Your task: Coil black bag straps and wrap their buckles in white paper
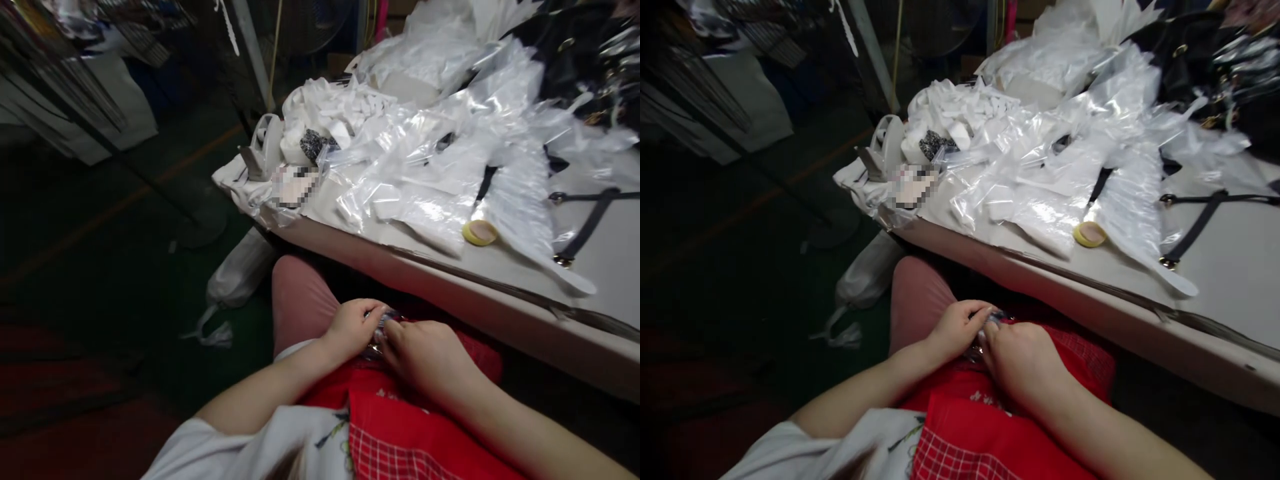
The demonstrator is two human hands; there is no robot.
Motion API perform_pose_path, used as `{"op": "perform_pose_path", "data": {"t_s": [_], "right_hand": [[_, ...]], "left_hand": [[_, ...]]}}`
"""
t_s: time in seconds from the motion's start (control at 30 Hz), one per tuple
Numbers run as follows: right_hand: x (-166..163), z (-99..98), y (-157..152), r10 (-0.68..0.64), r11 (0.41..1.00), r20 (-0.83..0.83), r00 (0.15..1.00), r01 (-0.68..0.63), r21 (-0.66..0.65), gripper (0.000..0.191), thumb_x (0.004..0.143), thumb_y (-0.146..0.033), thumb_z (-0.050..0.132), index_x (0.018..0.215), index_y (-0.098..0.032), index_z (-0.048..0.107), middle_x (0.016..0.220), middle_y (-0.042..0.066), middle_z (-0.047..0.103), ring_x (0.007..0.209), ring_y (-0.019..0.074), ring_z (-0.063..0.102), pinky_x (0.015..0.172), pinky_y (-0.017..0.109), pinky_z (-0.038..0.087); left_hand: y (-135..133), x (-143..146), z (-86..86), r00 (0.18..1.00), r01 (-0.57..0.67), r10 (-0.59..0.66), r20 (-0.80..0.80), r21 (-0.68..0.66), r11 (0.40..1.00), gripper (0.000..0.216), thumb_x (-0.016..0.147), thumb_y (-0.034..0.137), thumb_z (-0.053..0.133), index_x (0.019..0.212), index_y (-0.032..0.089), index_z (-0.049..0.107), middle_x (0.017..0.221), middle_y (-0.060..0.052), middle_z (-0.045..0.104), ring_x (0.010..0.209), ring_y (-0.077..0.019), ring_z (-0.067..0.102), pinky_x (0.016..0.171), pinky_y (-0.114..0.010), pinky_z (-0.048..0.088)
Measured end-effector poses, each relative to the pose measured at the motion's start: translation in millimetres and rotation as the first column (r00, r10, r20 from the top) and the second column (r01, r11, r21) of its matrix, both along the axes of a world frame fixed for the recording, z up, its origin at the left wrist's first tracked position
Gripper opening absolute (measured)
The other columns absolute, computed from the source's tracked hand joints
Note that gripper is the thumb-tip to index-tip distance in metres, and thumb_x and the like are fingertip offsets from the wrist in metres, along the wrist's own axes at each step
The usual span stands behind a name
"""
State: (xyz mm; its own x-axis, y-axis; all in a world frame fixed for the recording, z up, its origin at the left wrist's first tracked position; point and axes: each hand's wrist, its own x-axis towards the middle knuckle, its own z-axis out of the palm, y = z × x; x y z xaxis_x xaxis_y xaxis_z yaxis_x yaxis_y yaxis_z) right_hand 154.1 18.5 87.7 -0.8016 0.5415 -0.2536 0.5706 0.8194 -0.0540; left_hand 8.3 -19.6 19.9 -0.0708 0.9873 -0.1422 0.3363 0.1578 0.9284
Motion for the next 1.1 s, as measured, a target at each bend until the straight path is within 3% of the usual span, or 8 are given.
{"op": "perform_pose_path", "data": {"t_s": [0.17,0.37,0.57,0.63,0.8,0.93,1.03,1.1], "right_hand": [[-2,-6.5,4,-0.007,1.0,-0.012,1.0,0.007,0.019,0.016,0.089,-0.022,0.052,0.084,-0.018,0.066,0.067,0.007,0.073,0.055,0.0212,0.068,0.047,0.03,0.023],[-3,-17.1,10,-0.021,0.999,-0.035,0.999,0.022,0.032,0.019,0.093,-0.021,0.048,0.088,-0.017,0.066,0.07,0.007,0.073,0.058,0.0206,0.069,0.046,0.028,0.024],[15,-25.8,8,-0.153,0.982,-0.151,0.977,0.167,0.087,0.031,0.093,-0.044,0.05,0.078,-0.02,0.063,0.07,0.005,0.072,0.057,0.0196,0.068,0.048,0.027,0.029],[28,-27.3,2,-0.139,0.984,-0.215,0.967,0.158,0.077,0.034,0.092,-0.049,0.049,0.076,-0.021,0.06,0.068,0.003,0.071,0.057,0.0193,0.067,0.049,0.027,0.032],[48,-30.7,-13,-0.029,0.999,-0.359,0.933,0.039,0.02,0.031,0.098,-0.034,0.041,0.076,-0.023,0.06,0.065,0.0,0.069,0.054,0.0157,0.065,0.053,0.027,0.037],[37,-33.4,-5,-0.07,0.996,-0.351,0.934,0.086,0.03,0.031,0.098,-0.033,0.04,0.08,-0.022,0.064,0.068,0.002,0.071,0.055,0.017,0.066,0.052,0.027,0.038],[26,-34.1,9,-0.149,0.989,-0.315,0.937,0.136,-0.063,0.024,0.094,-0.033,0.048,0.086,-0.022,0.067,0.074,0.003,0.073,0.061,0.0188,0.067,0.055,0.027,0.04],[23,-33.2,19,-0.223,0.964,-0.318,0.922,0.161,-0.209,0.022,0.092,-0.034,0.051,0.083,-0.023,0.068,0.076,0.003,0.073,0.065,0.0189,0.067,0.058,0.026,0.042]], "left_hand": [[-2,1,-0.7,0.999,0.02,-0.019,-0.038,0.03,0.999,0.031,0.094,0.032,0.047,0.106,0.019,0.072,0.107,-0.003,0.074,0.099,-0.0172,0.067,0.09,-0.026,0.05],[-2,1,-5.9,0.997,0.034,-0.027,-0.076,0.096,0.995,0.029,0.092,0.025,0.048,0.104,0.016,0.073,0.117,-0.008,0.07,0.111,-0.0178,0.063,0.102,-0.029,0.046],[-4,-2,1.8,0.993,0.089,-0.081,-0.085,0.09,0.992,0.029,0.095,0.03,0.047,0.102,0.018,0.073,0.103,-0.005,0.074,0.097,-0.0172,0.067,0.091,-0.027,0.05],[-5,-4,2.6,0.995,0.069,-0.063,-0.075,0.081,0.994,0.03,0.096,0.031,0.047,0.102,0.018,0.073,0.101,-0.005,0.074,0.095,-0.017,0.067,0.09,-0.027,0.051],[-5,-6,-1.3,0.999,0.043,-0.043,-0.005,0.112,0.993,0.029,0.096,0.029,0.047,0.103,0.017,0.072,0.102,-0.006,0.074,0.097,-0.0156,0.067,0.091,-0.025,0.05],[-1,-5,-0.4,0.994,0.099,-0.103,0.022,0.154,0.983,0.029,0.096,0.029,0.047,0.105,0.016,0.071,0.108,-0.007,0.073,0.102,-0.0162,0.066,0.096,-0.026,0.049],[0,-5,2.3,0.988,0.151,-0.148,-0.032,0.123,0.981,0.031,0.096,0.03,0.046,0.103,0.016,0.072,0.104,-0.007,0.074,0.098,-0.0176,0.067,0.092,-0.028,0.05],[0,-5,3.9,0.988,0.146,-0.14,-0.068,0.091,0.985,0.032,0.096,0.031,0.045,0.1,0.016,0.072,0.099,-0.007,0.074,0.093,-0.0181,0.068,0.087,-0.028,0.051]]}}
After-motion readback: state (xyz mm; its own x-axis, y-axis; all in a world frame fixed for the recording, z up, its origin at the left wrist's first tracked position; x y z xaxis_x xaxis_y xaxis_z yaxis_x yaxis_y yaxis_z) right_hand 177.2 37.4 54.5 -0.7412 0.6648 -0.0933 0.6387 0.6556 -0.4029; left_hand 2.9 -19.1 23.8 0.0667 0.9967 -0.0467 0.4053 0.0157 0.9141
